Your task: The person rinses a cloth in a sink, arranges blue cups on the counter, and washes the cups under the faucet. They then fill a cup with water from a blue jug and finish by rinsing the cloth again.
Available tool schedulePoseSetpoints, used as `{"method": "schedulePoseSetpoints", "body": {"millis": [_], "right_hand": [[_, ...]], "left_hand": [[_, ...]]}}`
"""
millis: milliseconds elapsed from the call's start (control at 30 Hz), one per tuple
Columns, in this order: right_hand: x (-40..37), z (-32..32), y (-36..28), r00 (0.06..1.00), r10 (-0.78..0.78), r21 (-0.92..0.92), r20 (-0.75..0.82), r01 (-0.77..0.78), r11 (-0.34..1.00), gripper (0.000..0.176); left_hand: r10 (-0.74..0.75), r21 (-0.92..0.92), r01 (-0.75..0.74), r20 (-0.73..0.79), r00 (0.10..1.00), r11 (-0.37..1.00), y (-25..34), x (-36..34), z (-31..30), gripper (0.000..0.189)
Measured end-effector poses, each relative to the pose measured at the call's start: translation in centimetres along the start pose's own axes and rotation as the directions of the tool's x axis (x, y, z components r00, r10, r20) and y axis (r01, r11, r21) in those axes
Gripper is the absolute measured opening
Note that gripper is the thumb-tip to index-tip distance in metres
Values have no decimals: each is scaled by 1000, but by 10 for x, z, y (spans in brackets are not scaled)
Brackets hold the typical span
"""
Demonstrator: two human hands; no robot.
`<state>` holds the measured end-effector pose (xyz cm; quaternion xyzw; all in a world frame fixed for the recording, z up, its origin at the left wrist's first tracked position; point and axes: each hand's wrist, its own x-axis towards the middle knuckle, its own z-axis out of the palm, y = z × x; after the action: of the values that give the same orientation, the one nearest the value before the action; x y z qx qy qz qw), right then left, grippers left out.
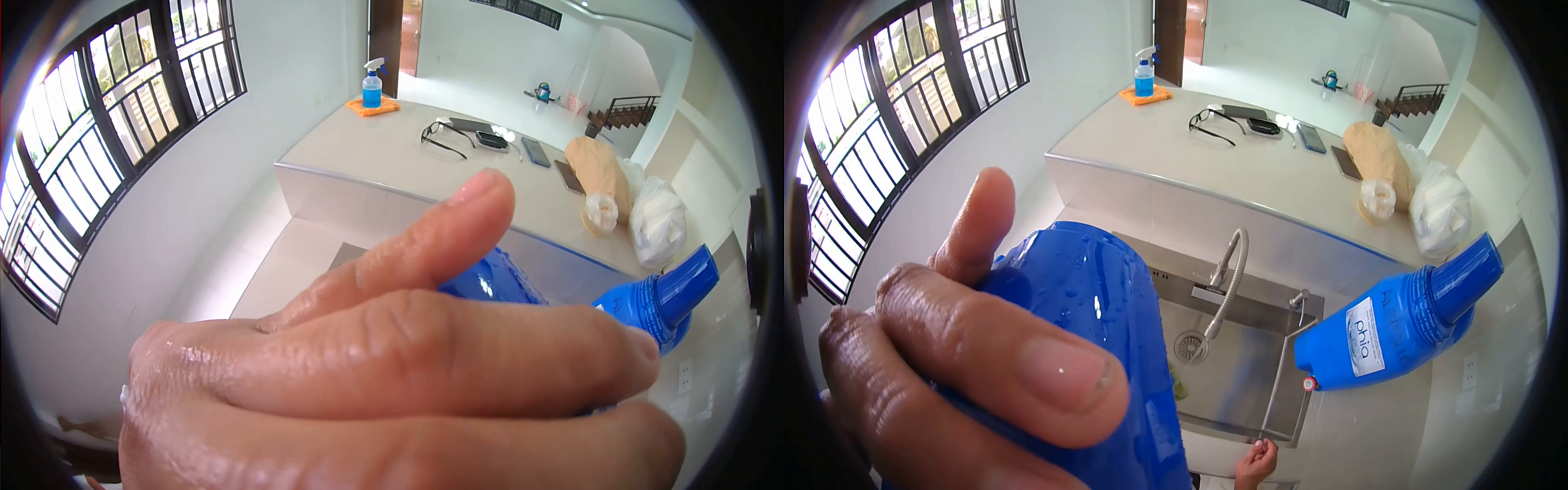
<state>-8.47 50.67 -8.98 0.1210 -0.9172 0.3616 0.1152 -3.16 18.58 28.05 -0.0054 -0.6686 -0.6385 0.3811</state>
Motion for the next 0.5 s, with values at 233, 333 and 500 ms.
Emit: {"method": "schedulePoseSetpoints", "body": {"millis": [233,333,500], "right_hand": [[-7,-2,10,989,113,-88,98,-105,991,25],[-4,-7,4,989,97,-51,109,-92,994,23],[-5,-4,8,999,21,8,44,-22,1000,24]], "left_hand": [[2,7,-2,9,1000,1000,-2,6,-2,62],[-3,5,3,12,1000,1000,-2,5,1,63],[-11,-4,11,32,999,1000,-1,2,5,64]]}}
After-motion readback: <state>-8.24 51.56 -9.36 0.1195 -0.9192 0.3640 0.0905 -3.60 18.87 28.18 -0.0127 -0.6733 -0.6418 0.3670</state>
